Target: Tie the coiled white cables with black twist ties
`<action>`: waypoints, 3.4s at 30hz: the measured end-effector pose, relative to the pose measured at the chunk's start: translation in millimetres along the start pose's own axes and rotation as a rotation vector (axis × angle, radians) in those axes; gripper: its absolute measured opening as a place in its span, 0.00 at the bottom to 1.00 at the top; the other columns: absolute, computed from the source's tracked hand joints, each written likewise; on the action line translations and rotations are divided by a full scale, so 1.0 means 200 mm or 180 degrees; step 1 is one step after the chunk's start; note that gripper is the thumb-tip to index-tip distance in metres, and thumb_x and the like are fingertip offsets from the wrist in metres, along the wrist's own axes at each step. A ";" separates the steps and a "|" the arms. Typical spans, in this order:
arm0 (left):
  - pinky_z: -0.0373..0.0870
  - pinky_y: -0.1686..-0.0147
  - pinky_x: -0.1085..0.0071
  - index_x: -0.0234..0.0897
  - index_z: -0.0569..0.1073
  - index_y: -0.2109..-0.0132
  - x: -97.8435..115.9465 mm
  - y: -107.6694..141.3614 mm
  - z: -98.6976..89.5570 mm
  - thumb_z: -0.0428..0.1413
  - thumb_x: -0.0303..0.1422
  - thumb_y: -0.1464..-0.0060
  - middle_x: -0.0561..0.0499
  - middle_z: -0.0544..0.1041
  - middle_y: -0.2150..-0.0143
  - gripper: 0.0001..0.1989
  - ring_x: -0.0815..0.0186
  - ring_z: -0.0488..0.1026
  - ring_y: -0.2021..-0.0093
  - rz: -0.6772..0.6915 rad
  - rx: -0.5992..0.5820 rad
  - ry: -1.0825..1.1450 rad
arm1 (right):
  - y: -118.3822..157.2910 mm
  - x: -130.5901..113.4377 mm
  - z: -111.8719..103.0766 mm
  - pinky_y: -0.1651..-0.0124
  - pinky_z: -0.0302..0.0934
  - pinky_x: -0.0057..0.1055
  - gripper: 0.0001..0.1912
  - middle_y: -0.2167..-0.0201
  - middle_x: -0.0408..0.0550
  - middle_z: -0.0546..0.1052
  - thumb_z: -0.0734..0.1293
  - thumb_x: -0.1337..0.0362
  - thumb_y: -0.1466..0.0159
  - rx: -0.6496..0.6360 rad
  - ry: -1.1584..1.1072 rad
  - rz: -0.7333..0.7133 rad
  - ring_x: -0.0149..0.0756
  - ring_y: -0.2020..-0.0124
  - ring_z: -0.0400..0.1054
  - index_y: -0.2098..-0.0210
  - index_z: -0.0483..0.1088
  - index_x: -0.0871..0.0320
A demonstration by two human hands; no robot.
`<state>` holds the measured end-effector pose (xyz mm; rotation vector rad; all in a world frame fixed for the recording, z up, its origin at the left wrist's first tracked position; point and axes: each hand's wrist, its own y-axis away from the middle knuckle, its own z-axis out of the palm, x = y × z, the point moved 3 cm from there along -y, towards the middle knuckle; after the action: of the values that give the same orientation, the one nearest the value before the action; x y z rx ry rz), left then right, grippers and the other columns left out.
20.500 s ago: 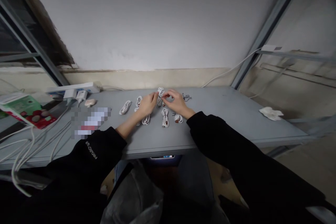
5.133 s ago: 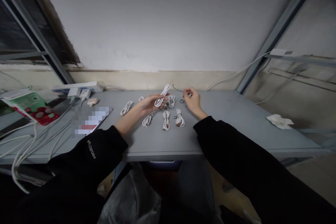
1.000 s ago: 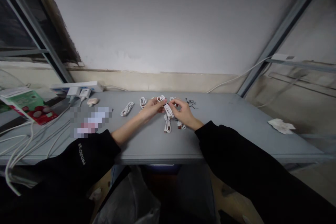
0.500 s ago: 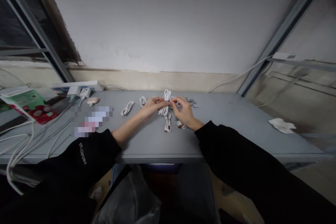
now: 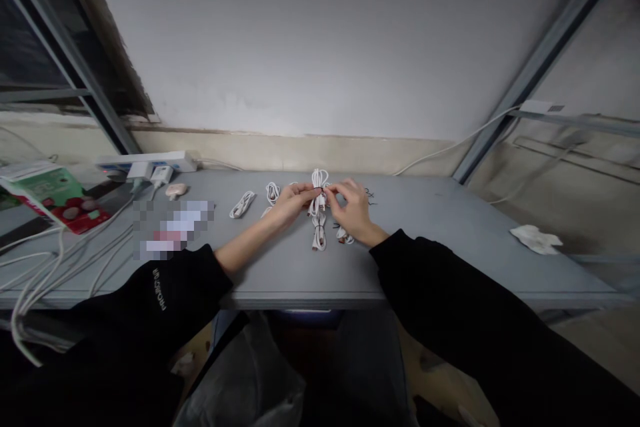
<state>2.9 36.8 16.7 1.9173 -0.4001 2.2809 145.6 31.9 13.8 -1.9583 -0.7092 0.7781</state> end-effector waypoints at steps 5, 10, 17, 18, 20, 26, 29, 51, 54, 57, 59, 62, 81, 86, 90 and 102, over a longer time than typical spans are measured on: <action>0.68 0.63 0.72 0.31 0.76 0.68 0.02 0.00 0.01 0.56 0.26 0.45 0.49 0.78 0.72 0.05 0.71 0.73 0.71 -0.0118 -0.0163 0.0270 | 0.00 0.02 0.00 0.60 0.56 0.39 0.11 0.74 0.45 0.75 0.62 0.62 0.33 0.0000 0.0003 0.0052 0.40 0.66 0.67 0.71 0.70 0.55; 0.68 0.63 0.71 0.31 0.76 0.65 0.01 -0.02 -0.01 0.54 0.24 0.45 0.48 0.77 0.71 0.05 0.70 0.73 0.72 -0.0312 -0.0231 0.0486 | 0.01 0.03 0.01 0.60 0.57 0.41 0.11 0.72 0.46 0.75 0.61 0.61 0.33 -0.0037 -0.0073 0.0116 0.41 0.66 0.68 0.70 0.70 0.54; 0.65 0.69 0.72 0.33 0.73 0.61 -0.02 -0.03 -0.02 0.57 0.24 0.51 0.51 0.75 0.72 0.08 0.71 0.70 0.75 -0.0173 -0.0429 0.0270 | 0.02 0.03 0.02 0.59 0.57 0.41 0.11 0.71 0.46 0.76 0.61 0.61 0.33 -0.0118 -0.0088 -0.0052 0.41 0.66 0.67 0.71 0.69 0.54; 0.64 0.70 0.73 0.33 0.72 0.60 -0.03 -0.03 -0.03 0.58 0.24 0.52 0.53 0.74 0.73 0.10 0.72 0.68 0.76 -0.0112 -0.0330 0.0063 | 0.02 0.03 0.02 0.59 0.57 0.40 0.11 0.72 0.46 0.76 0.60 0.61 0.33 -0.0159 -0.0067 -0.0083 0.41 0.66 0.67 0.71 0.69 0.54; 0.61 0.72 0.73 0.34 0.70 0.58 -0.03 -0.02 -0.03 0.60 0.25 0.52 0.55 0.72 0.76 0.12 0.73 0.66 0.77 0.0032 -0.0133 -0.0394 | 0.01 0.02 0.03 0.59 0.56 0.39 0.11 0.72 0.45 0.76 0.60 0.62 0.33 -0.0213 -0.0004 -0.0165 0.40 0.66 0.67 0.72 0.68 0.54; 0.63 0.69 0.73 0.36 0.68 0.62 0.02 0.02 -0.04 0.59 0.32 0.48 0.54 0.73 0.71 0.09 0.72 0.69 0.74 0.0939 0.0353 -0.1485 | 0.01 0.01 0.01 0.60 0.55 0.37 0.11 0.74 0.45 0.75 0.60 0.64 0.34 -0.0184 0.0100 -0.0266 0.39 0.67 0.67 0.73 0.67 0.54; 0.63 0.69 0.72 0.36 0.69 0.64 0.02 0.03 -0.03 0.57 0.32 0.46 0.54 0.74 0.71 0.05 0.70 0.70 0.73 0.1060 0.0461 -0.1730 | 0.01 0.01 0.02 0.59 0.55 0.38 0.10 0.73 0.46 0.75 0.60 0.64 0.34 -0.0262 0.0071 -0.0186 0.40 0.66 0.66 0.72 0.68 0.54; 0.65 0.70 0.75 0.31 0.73 0.71 0.01 -0.01 -0.01 0.56 0.22 0.49 0.51 0.71 0.74 0.04 0.75 0.64 0.76 -0.0247 0.0038 0.0739 | -0.01 0.00 -0.01 0.60 0.54 0.38 0.11 0.72 0.45 0.76 0.60 0.63 0.32 -0.0145 0.0059 -0.0163 0.40 0.66 0.66 0.70 0.69 0.54; 0.65 0.70 0.73 0.32 0.72 0.70 0.00 -0.01 -0.02 0.55 0.24 0.47 0.52 0.71 0.73 0.04 0.75 0.63 0.77 -0.0262 -0.0150 0.0727 | -0.01 0.01 -0.01 0.60 0.55 0.38 0.11 0.72 0.45 0.75 0.60 0.63 0.32 -0.0102 0.0023 -0.0188 0.39 0.66 0.66 0.71 0.68 0.54; 0.64 0.72 0.73 0.32 0.72 0.70 0.00 -0.02 -0.02 0.56 0.27 0.47 0.52 0.71 0.73 0.05 0.75 0.63 0.78 -0.0204 -0.0345 0.0568 | -0.01 0.02 -0.01 0.60 0.56 0.37 0.10 0.72 0.45 0.75 0.61 0.63 0.33 -0.0050 -0.0237 -0.0174 0.39 0.66 0.67 0.71 0.68 0.55; 0.62 0.74 0.74 0.32 0.71 0.70 -0.01 -0.02 -0.03 0.57 0.29 0.47 0.52 0.71 0.73 0.05 0.75 0.64 0.79 -0.0166 -0.0362 0.0480 | 0.00 0.03 0.00 0.61 0.58 0.36 0.09 0.73 0.45 0.74 0.61 0.63 0.33 -0.0090 -0.0500 -0.0124 0.38 0.67 0.67 0.71 0.68 0.55; 0.60 0.77 0.74 0.32 0.71 0.68 -0.02 -0.02 -0.03 0.56 0.30 0.45 0.53 0.72 0.74 0.05 0.74 0.66 0.80 -0.0177 -0.0251 0.0335 | 0.00 0.04 0.00 0.61 0.59 0.36 0.09 0.73 0.45 0.74 0.62 0.61 0.34 -0.0159 -0.0866 0.0067 0.37 0.68 0.67 0.71 0.68 0.55; 0.62 0.77 0.75 0.35 0.66 0.67 0.00 0.01 -0.01 0.47 0.32 0.38 0.56 0.70 0.78 0.09 0.73 0.65 0.82 -0.0104 -0.0234 -0.0443 | 0.01 0.04 0.02 0.61 0.61 0.35 0.03 0.71 0.44 0.75 0.67 0.63 0.41 -0.0591 -0.1229 0.0664 0.35 0.69 0.67 0.68 0.70 0.55; 0.60 0.80 0.75 0.36 0.65 0.66 0.01 0.02 0.00 0.46 0.32 0.37 0.55 0.71 0.78 0.09 0.73 0.65 0.83 -0.0102 -0.0260 -0.0673 | 0.02 0.06 0.06 0.62 0.62 0.34 0.01 0.72 0.44 0.76 0.66 0.65 0.41 -0.0699 -0.1231 0.0733 0.35 0.68 0.68 0.69 0.71 0.55; 0.61 0.80 0.75 0.36 0.65 0.68 0.02 0.03 0.00 0.47 0.36 0.37 0.55 0.69 0.79 0.12 0.72 0.64 0.83 0.0063 -0.0282 -0.0959 | 0.01 0.04 0.04 0.62 0.61 0.34 0.03 0.73 0.44 0.75 0.65 0.68 0.41 -0.0607 -0.1059 0.0463 0.35 0.69 0.68 0.71 0.70 0.55; 0.56 0.80 0.76 0.37 0.64 0.67 0.01 0.00 -0.04 0.51 0.41 0.39 0.58 0.67 0.82 0.13 0.74 0.60 0.83 0.0453 -0.0182 -0.1251 | 0.00 0.04 0.05 0.64 0.62 0.33 0.05 0.72 0.44 0.76 0.65 0.62 0.39 -0.0849 -0.1662 0.0898 0.33 0.70 0.67 0.70 0.71 0.56</action>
<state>-5.5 39.0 17.3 2.3761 -0.6560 1.9328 142.9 43.5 6.7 -2.1401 -0.8843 1.4643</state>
